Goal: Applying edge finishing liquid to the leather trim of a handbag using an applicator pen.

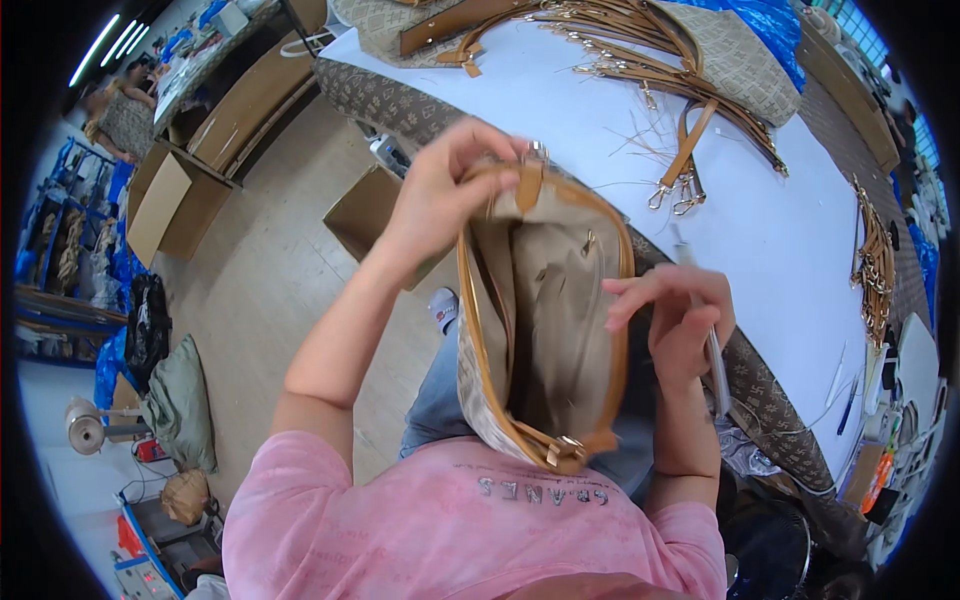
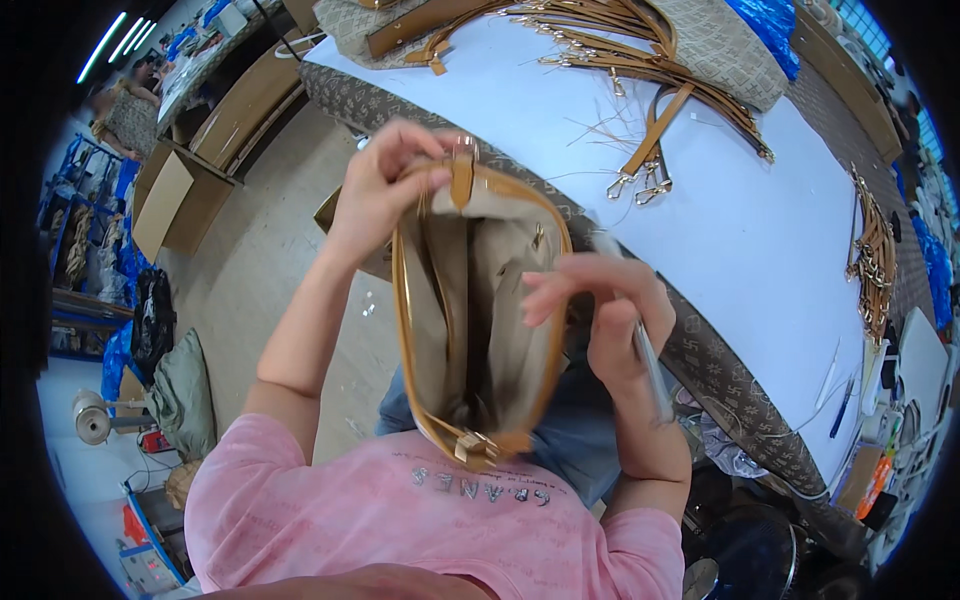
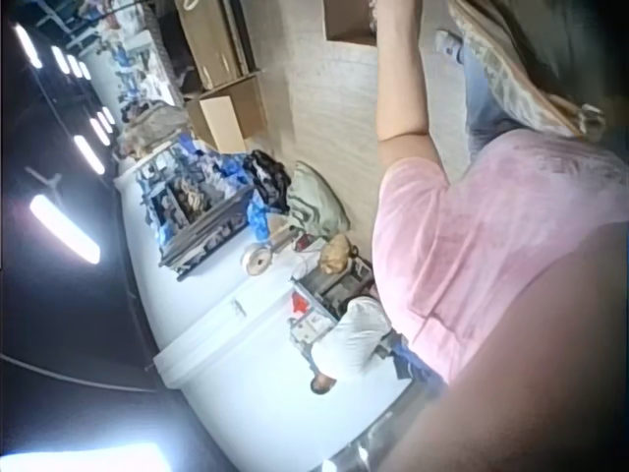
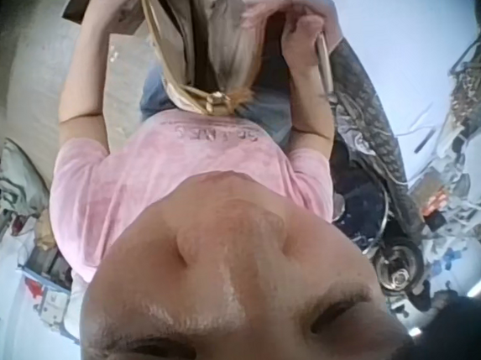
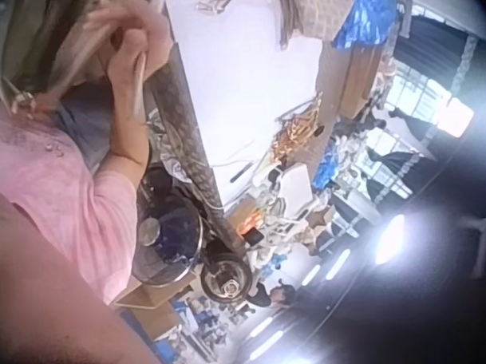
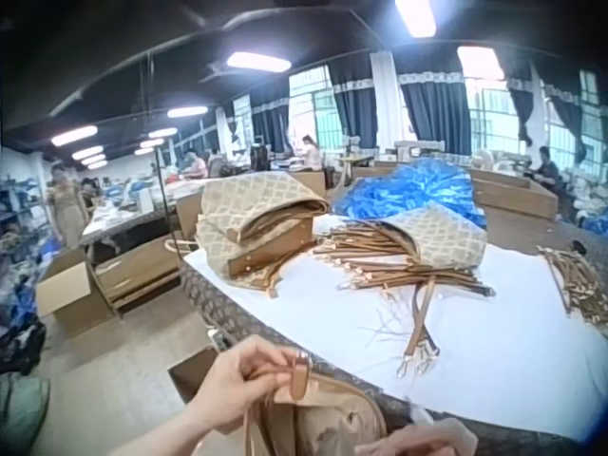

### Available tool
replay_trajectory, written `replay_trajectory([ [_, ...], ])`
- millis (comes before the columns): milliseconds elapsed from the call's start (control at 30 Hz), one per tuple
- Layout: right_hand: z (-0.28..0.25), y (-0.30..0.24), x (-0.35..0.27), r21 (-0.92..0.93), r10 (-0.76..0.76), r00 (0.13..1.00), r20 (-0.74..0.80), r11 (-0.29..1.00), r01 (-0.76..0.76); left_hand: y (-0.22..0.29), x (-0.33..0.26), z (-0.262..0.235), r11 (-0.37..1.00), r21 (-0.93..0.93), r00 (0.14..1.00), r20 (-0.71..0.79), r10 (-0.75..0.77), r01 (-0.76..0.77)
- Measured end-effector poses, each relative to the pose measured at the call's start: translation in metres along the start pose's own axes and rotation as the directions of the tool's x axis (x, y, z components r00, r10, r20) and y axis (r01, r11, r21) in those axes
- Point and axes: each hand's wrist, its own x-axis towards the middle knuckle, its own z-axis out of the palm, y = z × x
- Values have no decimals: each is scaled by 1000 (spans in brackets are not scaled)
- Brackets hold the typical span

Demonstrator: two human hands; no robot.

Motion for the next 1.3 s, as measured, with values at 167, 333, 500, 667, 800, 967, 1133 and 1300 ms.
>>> replay_trajectory([
  [167, 3, 13, 3, -249, -183, 856, 484, 909, 335, -25, 23, -25, 998, -49, 991, -132, 27, -34],
  [333, 10, 22, -7, -471, -220, 871, 440, 769, 432, -17, 8, -36, 844, 505, 902, -255, 348, -183],
  [500, 14, 23, -9, -549, -189, 921, 342, 755, 359, 26, -45, -46, 933, 310, 953, -177, 246, -183],
  [667, 23, 22, -5, -568, -201, 923, 328, 738, 363, 40, -88, -54, 940, 299, 976, -84, 200, -166],
  [800, 28, 20, 1, -572, -205, 913, 353, 725, 384, 44, -101, -63, 902, 361, 964, -27, 263, -236],
  [967, 28, 18, 1, -603, -187, 925, 332, 711, 360, 73, -113, -32, 784, 549, 955, 120, 270, -291],
  [1133, 14, 30, -12, -711, -255, 903, 346, 557, 430, 48, -120, -9, 436, 849, 945, 199, 261, -299],
  [1300, -6, 50, -39, -753, -275, 890, 362, 476, 454, -23, -129, -1, 169, 763, 692, 439, 573, -624],
])
